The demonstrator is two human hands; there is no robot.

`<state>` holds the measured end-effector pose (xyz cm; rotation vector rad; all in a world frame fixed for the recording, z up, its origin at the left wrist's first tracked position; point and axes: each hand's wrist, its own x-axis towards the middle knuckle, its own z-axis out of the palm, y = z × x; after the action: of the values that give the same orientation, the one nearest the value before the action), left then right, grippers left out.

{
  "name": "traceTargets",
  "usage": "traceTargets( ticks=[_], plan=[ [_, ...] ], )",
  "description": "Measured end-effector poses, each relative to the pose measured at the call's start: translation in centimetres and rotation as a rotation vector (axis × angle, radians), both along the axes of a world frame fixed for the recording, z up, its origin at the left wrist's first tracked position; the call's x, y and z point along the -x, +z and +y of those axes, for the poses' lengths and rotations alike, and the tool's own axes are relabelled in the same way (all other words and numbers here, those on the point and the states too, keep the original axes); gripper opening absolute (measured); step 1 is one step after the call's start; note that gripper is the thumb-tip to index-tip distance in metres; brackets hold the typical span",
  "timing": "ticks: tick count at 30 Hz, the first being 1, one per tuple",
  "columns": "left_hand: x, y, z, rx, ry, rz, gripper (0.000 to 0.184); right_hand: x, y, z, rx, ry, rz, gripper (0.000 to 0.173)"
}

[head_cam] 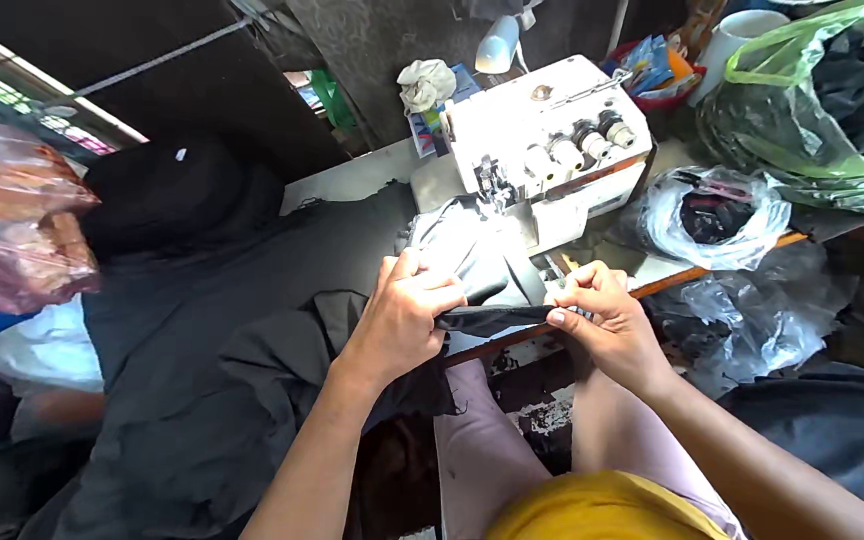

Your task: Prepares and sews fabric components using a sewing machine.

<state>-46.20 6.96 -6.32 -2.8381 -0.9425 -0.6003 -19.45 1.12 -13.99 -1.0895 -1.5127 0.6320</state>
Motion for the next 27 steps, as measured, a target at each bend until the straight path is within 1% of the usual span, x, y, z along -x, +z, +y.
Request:
traceTargets(
  ticks=[3, 7, 12, 15, 18, 20, 22, 24, 27],
  plan=[
    [-0.4, 0.3, -0.1, -0.031, 0.013, 0.05, 0.016, 0.0, -0.4, -0.1, 0.009, -0.004, -0.004, 0.017],
    [-1.1, 1.0, 0.4, -0.102, 0.047, 0.14, 0.022, 0.3, -1.1, 0.6, 0.024, -0.034, -0.045, 0.019],
    [-0.7, 1.6, 3.2, -0.181, 0.096, 0.204, 0.027, 1.7, -1.5, 4.8, 0.047, -0.084, -0.035, 0.014],
    [-0.3, 2.7, 3.9, -0.18, 0.139, 0.232, 0.031, 2.4, -1.0, 7.6, 0.048, -0.106, -0.06, 0.02],
    [-0.6, 4.4, 3.1, -0.175, 0.164, 0.204, 0.039, 2.6, 0.1, 9.2, 0.114, -0.099, -0.11, 0.023],
    [-1.2, 5.5, 1.8, -0.164, 0.168, 0.18, 0.044, 2.7, 0.2, 9.7, 0.07, -0.127, -0.168, 0.022],
    [-2.3, 5.8, 0.0, -0.134, 0.136, 0.147, 0.038, 2.6, 0.0, 9.7, 0.024, -0.162, -0.218, 0.022],
    [-3.9, 5.1, -1.8, -0.095, 0.089, 0.109, 0.03, 2.4, -0.3, 9.5, -0.042, -0.171, -0.26, 0.021],
    [-5.9, 3.2, -2.9, -0.071, 0.011, 0.013, 0.026, 1.5, -0.7, 9.3, -0.226, -0.11, -0.241, 0.012]
  ],
)
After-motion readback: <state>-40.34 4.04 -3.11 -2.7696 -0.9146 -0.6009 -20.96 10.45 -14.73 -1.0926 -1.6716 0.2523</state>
